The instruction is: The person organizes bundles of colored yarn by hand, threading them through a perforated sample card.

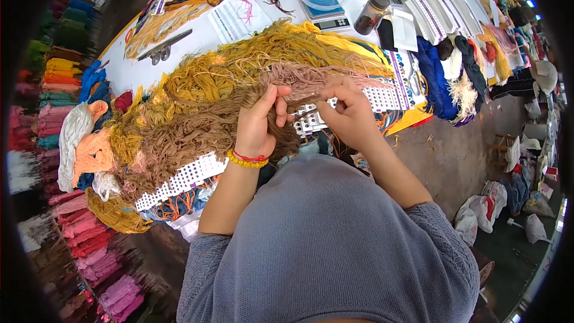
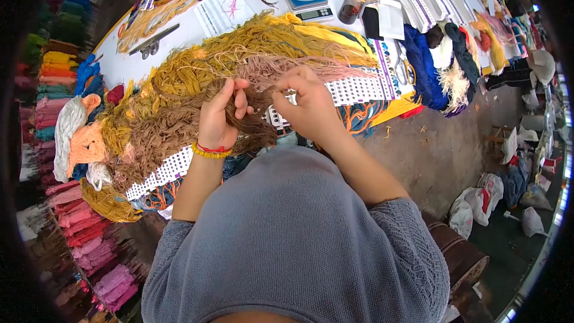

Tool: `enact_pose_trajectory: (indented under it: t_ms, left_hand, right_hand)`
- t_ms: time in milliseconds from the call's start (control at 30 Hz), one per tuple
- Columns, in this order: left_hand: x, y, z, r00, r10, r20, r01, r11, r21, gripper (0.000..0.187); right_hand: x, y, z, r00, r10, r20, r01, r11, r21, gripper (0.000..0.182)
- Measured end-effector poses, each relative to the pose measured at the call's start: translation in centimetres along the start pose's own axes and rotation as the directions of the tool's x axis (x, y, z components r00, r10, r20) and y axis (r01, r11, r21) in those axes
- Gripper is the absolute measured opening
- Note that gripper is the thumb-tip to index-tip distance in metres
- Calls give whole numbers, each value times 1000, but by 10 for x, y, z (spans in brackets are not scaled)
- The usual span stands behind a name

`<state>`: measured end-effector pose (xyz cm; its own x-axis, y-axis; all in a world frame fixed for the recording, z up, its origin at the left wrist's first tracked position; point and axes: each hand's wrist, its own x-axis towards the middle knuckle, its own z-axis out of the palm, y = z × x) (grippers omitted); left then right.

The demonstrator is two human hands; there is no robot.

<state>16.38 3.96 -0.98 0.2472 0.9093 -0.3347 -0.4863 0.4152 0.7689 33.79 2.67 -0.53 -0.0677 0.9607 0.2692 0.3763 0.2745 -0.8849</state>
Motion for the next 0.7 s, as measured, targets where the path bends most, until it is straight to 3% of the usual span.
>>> enact_pose_trajectory:
  t_ms: [33,67,100,133,167,200,233,267,300,367,400,467,533,600,633,700]
  left_hand:
    - [0,-1,1,1000,-18,0,18,1000,5,30]
    - [1,-2,1,999,-35,1,35,999,10,31]
    - [2,-3,2,999,-39,6,39,999,9,31]
    - [2,-4,2,998,-56,20,55,998,8,31]
    - [3,-5,2,997,-72,34,72,997,8,32]
    - [3,-6,3,997,-74,38,74,997,8,32]
    - [3,-6,3,992,-84,94,86,996,-14,36]
    - [4,-7,3,984,-93,149,100,994,-35,40]
    - [4,-7,2,984,-94,150,101,994,-35,40]
    - [6,-9,-1,937,-90,337,144,980,-140,50]
    - [4,-8,2,937,-93,338,147,979,-139,50]
    - [-2,-1,12,944,-149,296,210,960,-187,54]
    - [-5,0,11,941,-144,308,196,969,-147,56]
    - [-6,-2,10,936,-142,321,185,977,-109,59]
    - [-5,-4,9,926,-135,351,170,983,-70,60]
    - [-5,-6,9,915,-130,382,153,988,-32,62]
  right_hand:
    - [0,-4,-5,1000,2,-2,-2,1000,-3,7]
    - [0,-10,-10,953,285,103,-302,921,246,5]
    - [0,-12,-14,821,503,269,-569,697,437,3]
    - [-1,-5,-21,792,443,420,-611,569,550,7]
    - [-4,-3,-22,792,447,416,-610,569,551,7]
    - [-7,-2,-22,744,345,572,-658,228,718,13]
    - [-10,0,-21,715,184,675,-657,-154,738,18]
    - [-14,4,-15,764,-8,645,-619,-290,730,30]
    - [-16,-1,-13,765,-7,644,-618,-290,731,30]
    - [-18,-15,-12,827,-190,530,-560,-379,737,38]
    - [-14,-16,-11,836,-213,506,-549,-297,782,44]
    - [-3,-19,-9,881,6,474,-464,211,860,38]
    - [-4,-13,3,860,238,451,-509,382,771,25]
    - [-4,-12,17,861,387,330,-507,593,626,14]
    - [-4,-16,14,853,399,336,-518,725,454,13]
    - [-7,-7,21,858,398,325,-506,766,396,12]
